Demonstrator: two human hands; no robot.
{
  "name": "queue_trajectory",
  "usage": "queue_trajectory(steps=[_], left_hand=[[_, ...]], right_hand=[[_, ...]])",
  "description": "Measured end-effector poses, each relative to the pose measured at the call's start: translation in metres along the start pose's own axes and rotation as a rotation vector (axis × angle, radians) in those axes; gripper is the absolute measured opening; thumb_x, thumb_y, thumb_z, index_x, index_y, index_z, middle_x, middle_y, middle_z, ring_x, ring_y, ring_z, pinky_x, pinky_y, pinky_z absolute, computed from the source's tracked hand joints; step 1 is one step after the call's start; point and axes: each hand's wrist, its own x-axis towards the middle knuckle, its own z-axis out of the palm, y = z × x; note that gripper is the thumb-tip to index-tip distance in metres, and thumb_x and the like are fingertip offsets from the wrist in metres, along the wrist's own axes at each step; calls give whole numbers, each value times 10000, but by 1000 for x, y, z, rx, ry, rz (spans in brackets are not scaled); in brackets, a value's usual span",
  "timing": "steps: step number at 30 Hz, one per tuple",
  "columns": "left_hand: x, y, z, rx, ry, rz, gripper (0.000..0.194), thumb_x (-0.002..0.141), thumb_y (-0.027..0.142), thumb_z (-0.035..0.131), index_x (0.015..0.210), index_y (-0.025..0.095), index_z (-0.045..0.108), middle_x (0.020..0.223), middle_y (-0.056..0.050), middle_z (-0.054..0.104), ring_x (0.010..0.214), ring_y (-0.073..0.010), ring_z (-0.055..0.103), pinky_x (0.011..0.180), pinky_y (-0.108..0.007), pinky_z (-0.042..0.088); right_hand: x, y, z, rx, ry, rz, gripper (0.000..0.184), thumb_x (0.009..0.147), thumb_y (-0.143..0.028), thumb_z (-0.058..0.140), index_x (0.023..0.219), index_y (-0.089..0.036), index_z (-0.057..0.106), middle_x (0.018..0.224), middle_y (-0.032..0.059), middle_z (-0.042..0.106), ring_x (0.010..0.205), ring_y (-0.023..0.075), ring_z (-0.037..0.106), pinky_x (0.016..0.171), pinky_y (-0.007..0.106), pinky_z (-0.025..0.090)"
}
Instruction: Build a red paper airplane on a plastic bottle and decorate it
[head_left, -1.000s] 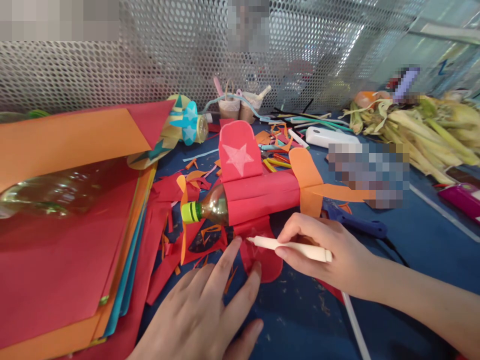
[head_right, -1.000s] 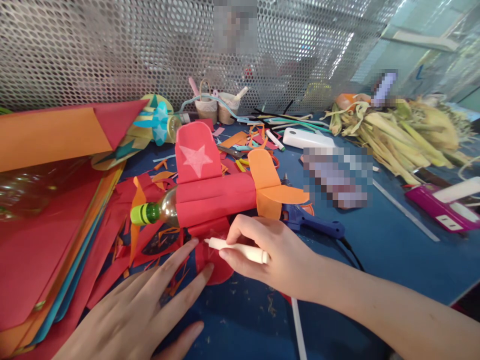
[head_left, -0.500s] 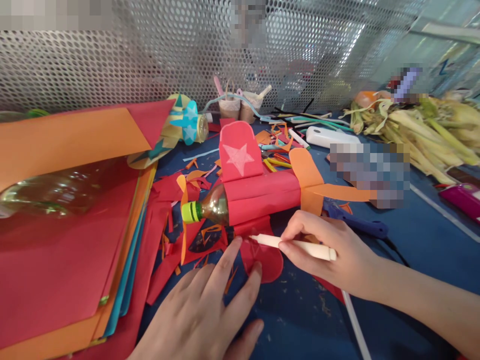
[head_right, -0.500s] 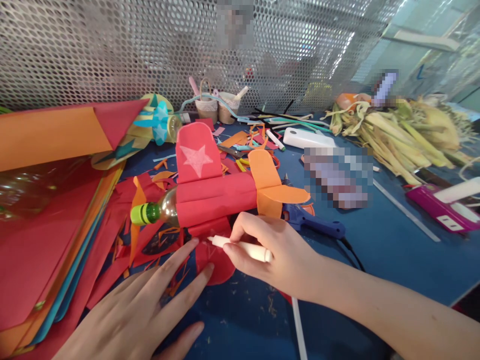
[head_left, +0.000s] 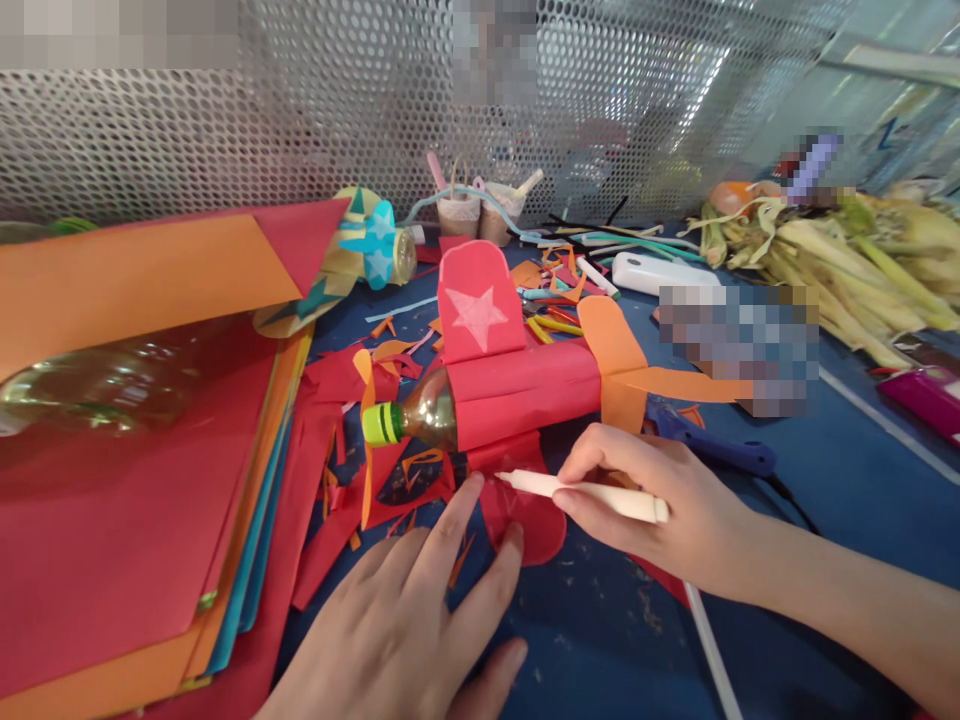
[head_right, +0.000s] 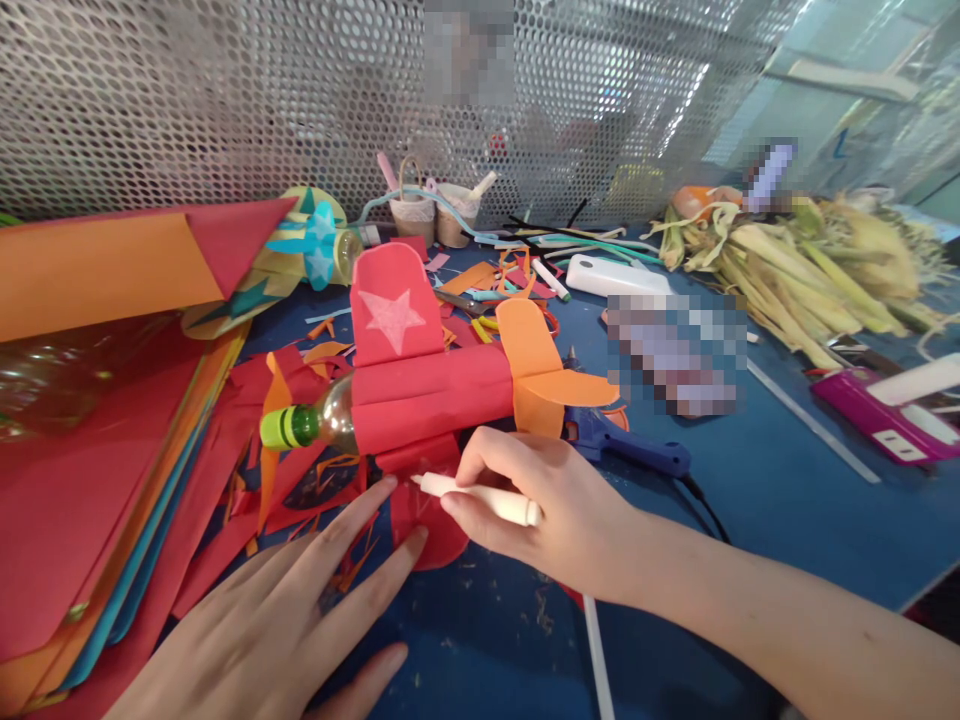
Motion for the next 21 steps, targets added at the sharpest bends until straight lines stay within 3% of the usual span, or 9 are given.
queue_trajectory(steps=[13,21], left_hand=[[0,-1,-4,-2,-24,-13,342,921,310,389,1156,198,611,1187,-180,629,826,-249,690,636,-359,578],[1,-1,-1,-8,-22,-2,351,922,309,392,1176,186,601,1202,-208,618,842,-265,695,637,-380,583]], right_hand=[[-1,0,-1,-29,20,21,120,894,-214,544,783,-198,505,607,-63,523,464,57,452,434,168,346],[0,-1,-1,-30,23,21,124,895,-209,545,781,-195,497,604,-67,518,467,52,447,441,162,347]])
